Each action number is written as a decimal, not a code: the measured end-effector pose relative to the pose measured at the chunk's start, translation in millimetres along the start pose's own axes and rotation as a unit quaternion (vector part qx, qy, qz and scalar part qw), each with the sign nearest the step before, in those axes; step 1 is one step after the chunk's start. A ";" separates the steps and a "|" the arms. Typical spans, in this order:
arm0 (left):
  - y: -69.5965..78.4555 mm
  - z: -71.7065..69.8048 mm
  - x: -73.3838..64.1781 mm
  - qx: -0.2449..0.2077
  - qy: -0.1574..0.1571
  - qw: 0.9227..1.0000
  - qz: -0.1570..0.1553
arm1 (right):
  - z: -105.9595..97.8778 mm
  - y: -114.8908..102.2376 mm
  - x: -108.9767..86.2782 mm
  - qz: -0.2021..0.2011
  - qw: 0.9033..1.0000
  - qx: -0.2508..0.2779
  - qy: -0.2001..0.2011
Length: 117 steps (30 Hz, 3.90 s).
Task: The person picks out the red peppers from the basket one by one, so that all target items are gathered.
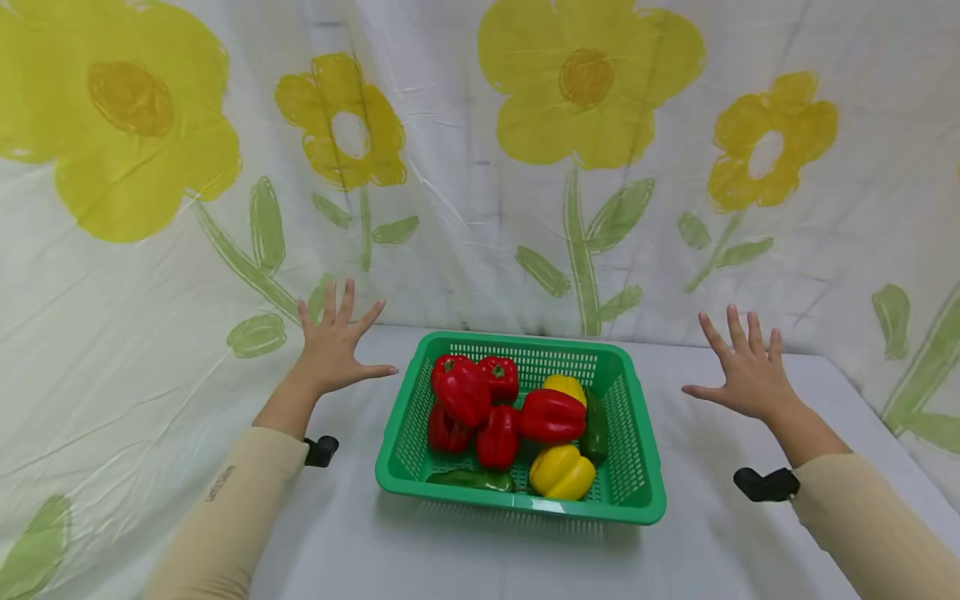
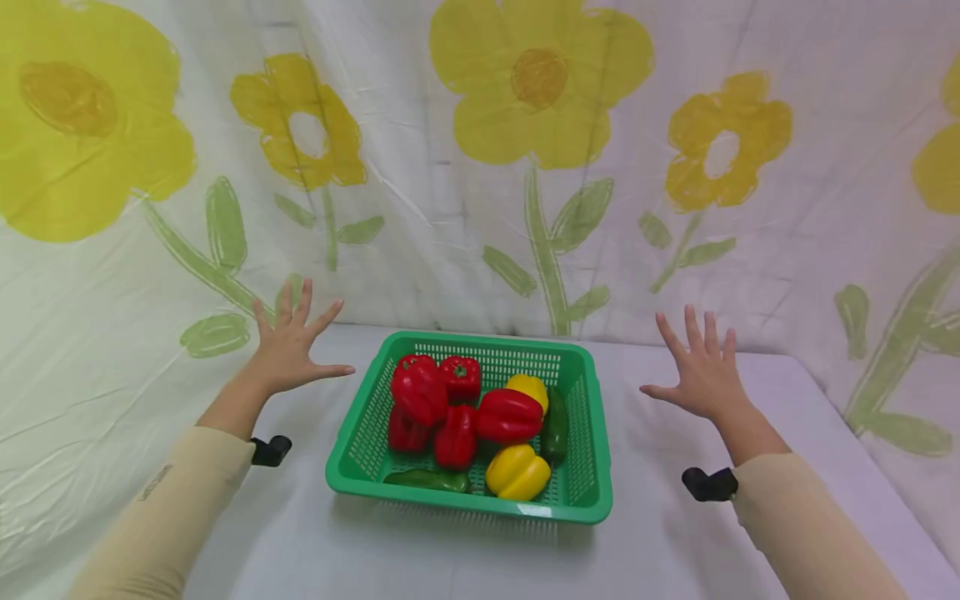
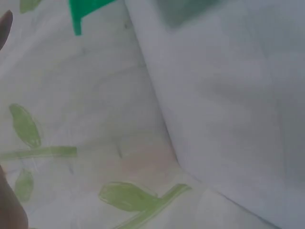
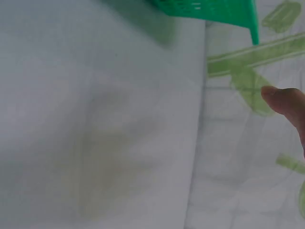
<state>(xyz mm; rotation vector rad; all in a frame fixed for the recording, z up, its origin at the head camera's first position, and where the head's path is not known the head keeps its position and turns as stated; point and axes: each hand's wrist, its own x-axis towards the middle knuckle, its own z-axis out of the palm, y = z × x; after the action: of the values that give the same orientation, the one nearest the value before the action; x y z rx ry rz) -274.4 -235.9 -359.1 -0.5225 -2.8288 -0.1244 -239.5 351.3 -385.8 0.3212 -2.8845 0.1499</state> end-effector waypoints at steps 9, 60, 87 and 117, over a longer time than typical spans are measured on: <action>33.8 -0.9 -10.0 -0.184 -0.041 0.982 -0.005 | -17.9 -33.2 9.6 0.000 0.996 0.087 -0.007; 87.8 62.8 -67.4 -0.603 -0.084 0.763 -0.216 | 7.1 -161.7 39.1 -0.056 0.835 0.490 -0.242; 87.6 66.6 -69.8 -0.621 -0.078 0.749 -0.217 | 41.5 -173.6 45.4 -0.074 0.857 0.409 -0.305; 87.6 68.3 -70.2 -0.628 -0.076 0.742 -0.220 | 31.4 -166.3 35.0 -0.045 0.859 0.452 -0.238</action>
<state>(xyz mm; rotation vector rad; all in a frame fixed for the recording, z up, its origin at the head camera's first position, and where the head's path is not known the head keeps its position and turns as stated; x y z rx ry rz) -195.8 -169.2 -440.5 -0.0152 -2.5048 -2.2114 -241.6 178.7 -395.2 0.7277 -3.0151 1.6324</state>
